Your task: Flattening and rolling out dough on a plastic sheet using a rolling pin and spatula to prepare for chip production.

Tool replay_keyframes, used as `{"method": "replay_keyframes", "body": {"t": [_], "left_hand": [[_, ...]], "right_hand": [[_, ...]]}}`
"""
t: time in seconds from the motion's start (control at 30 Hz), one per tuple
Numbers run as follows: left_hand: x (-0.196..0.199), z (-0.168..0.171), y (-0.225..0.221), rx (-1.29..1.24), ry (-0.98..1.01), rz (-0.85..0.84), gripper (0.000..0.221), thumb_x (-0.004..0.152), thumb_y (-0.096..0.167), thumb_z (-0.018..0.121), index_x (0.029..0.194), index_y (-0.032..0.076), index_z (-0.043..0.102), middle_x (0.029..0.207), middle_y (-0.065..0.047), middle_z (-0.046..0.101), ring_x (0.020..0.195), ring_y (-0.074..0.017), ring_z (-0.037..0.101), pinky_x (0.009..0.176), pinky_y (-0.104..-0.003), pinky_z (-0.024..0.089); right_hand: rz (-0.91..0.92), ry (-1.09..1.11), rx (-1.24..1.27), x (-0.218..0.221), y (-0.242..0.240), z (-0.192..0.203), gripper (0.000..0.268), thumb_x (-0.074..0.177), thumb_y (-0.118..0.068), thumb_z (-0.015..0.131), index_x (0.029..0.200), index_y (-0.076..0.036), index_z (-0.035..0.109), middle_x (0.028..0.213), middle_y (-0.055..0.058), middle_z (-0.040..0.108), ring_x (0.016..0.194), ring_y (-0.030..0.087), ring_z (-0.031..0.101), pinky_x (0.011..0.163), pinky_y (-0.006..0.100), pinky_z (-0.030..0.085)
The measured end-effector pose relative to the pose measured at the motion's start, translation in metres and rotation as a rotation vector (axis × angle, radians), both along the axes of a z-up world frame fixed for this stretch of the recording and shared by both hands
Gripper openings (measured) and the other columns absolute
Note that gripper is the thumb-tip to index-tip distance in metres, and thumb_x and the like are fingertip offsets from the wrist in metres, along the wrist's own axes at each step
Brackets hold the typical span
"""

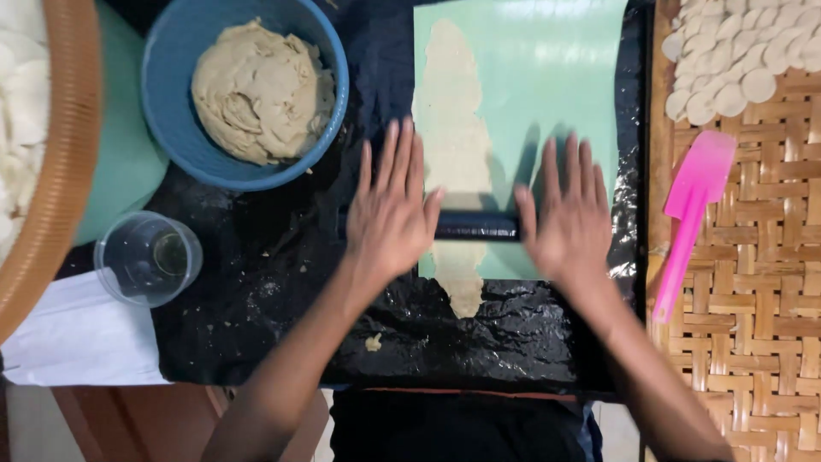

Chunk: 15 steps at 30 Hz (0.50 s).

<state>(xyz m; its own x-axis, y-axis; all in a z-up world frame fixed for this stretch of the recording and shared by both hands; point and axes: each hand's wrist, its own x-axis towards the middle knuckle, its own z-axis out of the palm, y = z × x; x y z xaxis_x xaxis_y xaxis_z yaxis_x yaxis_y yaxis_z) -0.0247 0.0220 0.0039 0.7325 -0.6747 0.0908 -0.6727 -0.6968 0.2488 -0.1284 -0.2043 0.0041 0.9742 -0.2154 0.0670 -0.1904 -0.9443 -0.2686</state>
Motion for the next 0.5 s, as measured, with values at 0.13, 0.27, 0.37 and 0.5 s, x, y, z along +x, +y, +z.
{"method": "replay_keyframes", "body": {"t": [0.13,0.27,0.37,0.5], "left_hand": [[-0.051,0.002,0.02,-0.019,-0.007,0.0,0.069,0.107,0.036,0.05,0.155,-0.012,0.034,0.166,-0.027,0.028,0.159,-0.0363,0.023,0.128,-0.058,0.018],[-0.091,0.004,0.037,-0.054,0.113,-0.001,0.074,0.101,0.037,0.055,0.154,-0.01,0.034,0.164,-0.023,0.03,0.154,-0.0356,0.026,0.122,-0.059,0.023],[-0.116,-0.002,0.052,-0.037,0.095,-0.01,0.07,0.101,0.031,0.056,0.155,-0.006,0.033,0.165,-0.019,0.031,0.154,-0.0326,0.027,0.121,-0.057,0.026],[-0.143,-0.001,0.066,-0.005,0.105,-0.04,0.065,0.1,0.018,0.056,0.158,0.0,0.031,0.166,-0.016,0.029,0.153,-0.0303,0.028,0.119,-0.055,0.028]], "right_hand": [[-0.038,-0.024,-0.014,-0.055,0.023,-0.019,0.073,0.11,-0.044,0.031,0.158,0.01,0.039,0.162,0.033,0.034,0.154,0.048,0.03,0.126,0.057,0.022],[-0.039,-0.09,-0.04,-0.1,0.041,-0.033,0.068,0.11,-0.04,0.037,0.156,0.01,0.039,0.163,0.03,0.038,0.153,0.044,0.035,0.125,0.057,0.024],[-0.025,-0.114,-0.1,-0.123,0.052,-0.034,0.065,0.108,-0.036,0.045,0.153,0.01,0.04,0.161,0.029,0.04,0.151,0.043,0.038,0.124,0.057,0.026],[-0.03,-0.062,-0.113,-0.156,0.06,-0.029,0.061,0.102,-0.025,0.053,0.152,0.007,0.043,0.159,0.024,0.043,0.148,0.042,0.042,0.122,0.055,0.03]]}}
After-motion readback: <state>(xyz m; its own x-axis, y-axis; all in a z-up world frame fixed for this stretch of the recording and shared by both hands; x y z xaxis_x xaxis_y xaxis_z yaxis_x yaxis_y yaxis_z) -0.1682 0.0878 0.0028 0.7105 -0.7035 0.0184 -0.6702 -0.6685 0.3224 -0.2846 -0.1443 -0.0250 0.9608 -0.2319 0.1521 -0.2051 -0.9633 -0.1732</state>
